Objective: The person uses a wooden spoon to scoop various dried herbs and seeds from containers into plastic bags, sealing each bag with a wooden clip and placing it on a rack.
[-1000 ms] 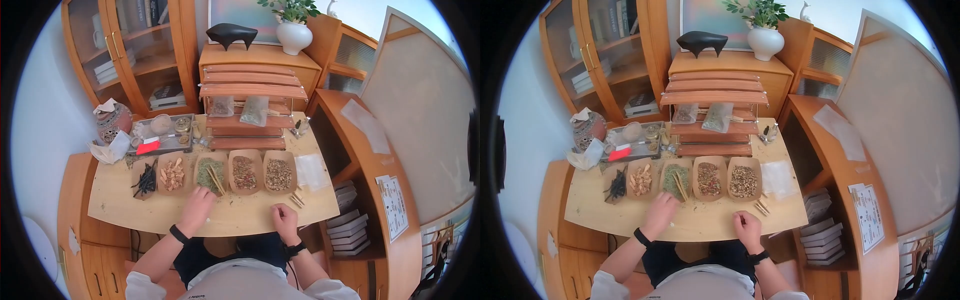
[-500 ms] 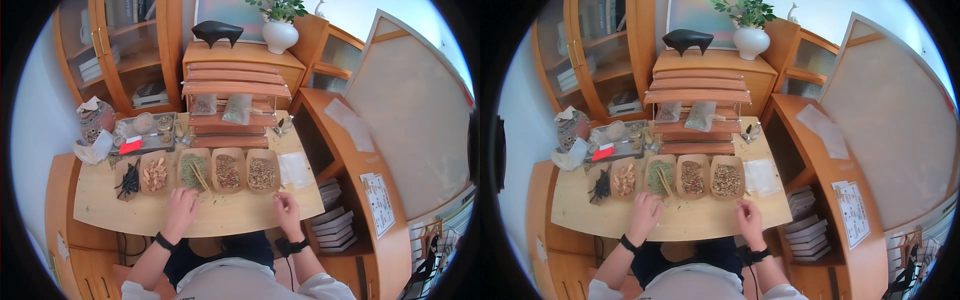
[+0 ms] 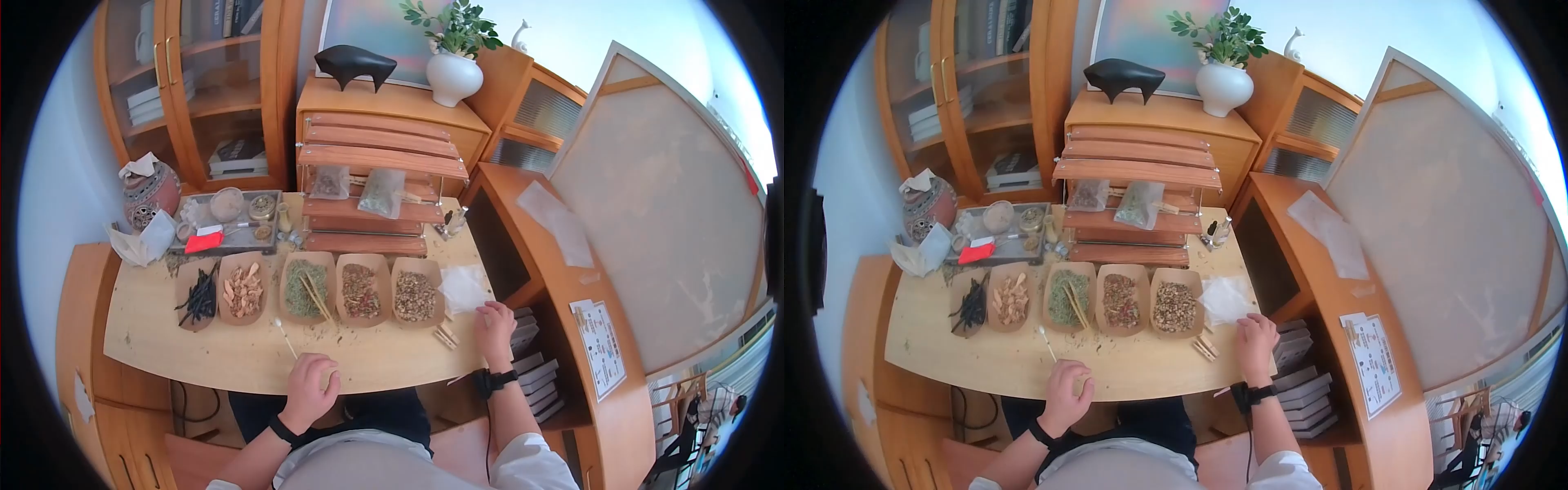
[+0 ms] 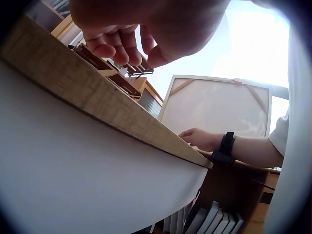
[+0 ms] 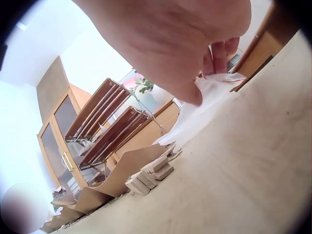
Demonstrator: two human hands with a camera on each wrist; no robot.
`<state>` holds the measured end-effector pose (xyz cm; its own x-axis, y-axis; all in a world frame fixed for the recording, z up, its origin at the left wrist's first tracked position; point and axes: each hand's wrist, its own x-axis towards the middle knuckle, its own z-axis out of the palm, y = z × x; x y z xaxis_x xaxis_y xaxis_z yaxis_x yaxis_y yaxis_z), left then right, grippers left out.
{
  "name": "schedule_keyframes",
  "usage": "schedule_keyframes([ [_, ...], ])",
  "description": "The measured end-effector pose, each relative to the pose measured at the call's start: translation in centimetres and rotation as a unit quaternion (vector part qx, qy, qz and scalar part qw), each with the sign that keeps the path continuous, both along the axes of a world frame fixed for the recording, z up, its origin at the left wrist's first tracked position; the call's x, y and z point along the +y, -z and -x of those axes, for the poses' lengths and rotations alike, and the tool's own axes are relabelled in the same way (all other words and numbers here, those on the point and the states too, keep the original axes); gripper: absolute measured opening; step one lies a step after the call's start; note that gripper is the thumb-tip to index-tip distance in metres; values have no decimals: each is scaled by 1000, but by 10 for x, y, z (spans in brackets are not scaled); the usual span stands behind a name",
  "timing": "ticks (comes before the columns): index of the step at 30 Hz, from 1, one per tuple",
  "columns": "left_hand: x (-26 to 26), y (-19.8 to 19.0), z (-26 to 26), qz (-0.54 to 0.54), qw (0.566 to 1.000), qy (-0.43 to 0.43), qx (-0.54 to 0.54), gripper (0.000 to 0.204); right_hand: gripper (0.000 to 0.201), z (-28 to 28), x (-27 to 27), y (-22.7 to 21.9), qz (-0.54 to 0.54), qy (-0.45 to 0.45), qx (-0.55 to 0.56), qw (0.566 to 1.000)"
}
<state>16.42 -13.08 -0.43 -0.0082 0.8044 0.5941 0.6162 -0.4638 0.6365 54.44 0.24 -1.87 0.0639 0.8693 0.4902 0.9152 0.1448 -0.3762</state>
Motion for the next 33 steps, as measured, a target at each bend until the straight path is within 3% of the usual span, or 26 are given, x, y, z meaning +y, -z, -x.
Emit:
schedule_keyframes([
  [4, 2, 6, -4, 3, 1000, 2, 3, 21, 11, -2, 12, -18, -115, 21, 37, 992],
  [7, 3, 7, -7, 5, 1000, 20, 13, 21, 8, 12, 1, -46, -106, 30, 276, 955],
  [11, -1, -7, -18, 6, 999, 44, -6, 25, 8, 76, -46, -82, 0, -81, 389, 918],
  [17, -2, -48, -41, 48, 992, 114, 30, 40, 17, 152, -89, -60, 197, -241, 401, 862],
  [21, -1, -24, -42, 55, 993, 93, 50, 32, 23, 176, -96, -62, 245, -293, 453, 805],
  [24, -4, -15, -39, 99, 993, 68, -19, 25, 26, 182, -96, -62, 242, -320, 427, 810],
  [28, -1, -18, -34, 68, 993, 98, -25, 23, 25, 172, -92, -63, 181, -374, 367, 833],
  [31, -4, -30, -31, 66, 989, 115, -59, 22, 23, 140, -74, -62, 141, -257, 434, 852],
  [33, -5, -24, -27, 63, 989, 117, -72, 22, 22, 107, -46, -76, 66, -184, 543, 817],
])
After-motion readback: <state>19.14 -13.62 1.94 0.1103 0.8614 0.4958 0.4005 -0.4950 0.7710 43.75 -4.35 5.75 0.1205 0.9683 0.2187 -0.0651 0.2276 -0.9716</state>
